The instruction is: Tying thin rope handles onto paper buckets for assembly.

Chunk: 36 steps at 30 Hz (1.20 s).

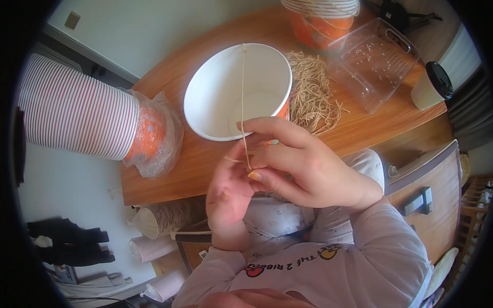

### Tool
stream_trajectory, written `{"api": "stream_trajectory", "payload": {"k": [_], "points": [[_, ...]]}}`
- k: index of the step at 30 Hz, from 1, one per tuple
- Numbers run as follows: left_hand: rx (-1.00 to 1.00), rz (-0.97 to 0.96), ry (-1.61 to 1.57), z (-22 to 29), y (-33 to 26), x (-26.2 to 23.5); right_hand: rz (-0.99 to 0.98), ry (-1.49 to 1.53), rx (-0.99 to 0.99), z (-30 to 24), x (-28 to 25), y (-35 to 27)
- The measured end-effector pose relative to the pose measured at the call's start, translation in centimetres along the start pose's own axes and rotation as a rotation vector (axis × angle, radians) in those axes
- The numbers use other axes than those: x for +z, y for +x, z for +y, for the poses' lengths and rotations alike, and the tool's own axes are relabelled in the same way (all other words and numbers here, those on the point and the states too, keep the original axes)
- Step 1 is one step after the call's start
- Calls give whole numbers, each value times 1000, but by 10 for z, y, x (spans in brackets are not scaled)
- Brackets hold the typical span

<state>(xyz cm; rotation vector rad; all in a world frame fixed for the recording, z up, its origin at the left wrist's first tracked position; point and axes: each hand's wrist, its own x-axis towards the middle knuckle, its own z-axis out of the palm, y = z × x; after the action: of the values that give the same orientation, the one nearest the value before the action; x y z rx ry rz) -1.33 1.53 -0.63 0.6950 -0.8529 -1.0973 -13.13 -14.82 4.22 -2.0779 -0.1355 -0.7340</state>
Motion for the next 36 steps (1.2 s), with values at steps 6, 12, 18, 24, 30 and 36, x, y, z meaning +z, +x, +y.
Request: {"api": "stream_trajectory", "payload": {"k": [6,12,18,24,30,36], "points": [[354,392,-84,-3,0,-2,36,-79,-81,-1,1,5],[564,430,-126,23,-8,-19,31,-74,-35,-1,8,3],[668,370,-234,34,-9,-20,76,-117,-20,-2,8,0],[589,273,-165,34,-7,-23,398,-257,-282,-12,12,-12],[519,259,-125,37,5,-13,-69,556,-294,-18,24,-24],[477,339,-114,20,14,-16,-153,880,-202,-12,16,-30]]}}
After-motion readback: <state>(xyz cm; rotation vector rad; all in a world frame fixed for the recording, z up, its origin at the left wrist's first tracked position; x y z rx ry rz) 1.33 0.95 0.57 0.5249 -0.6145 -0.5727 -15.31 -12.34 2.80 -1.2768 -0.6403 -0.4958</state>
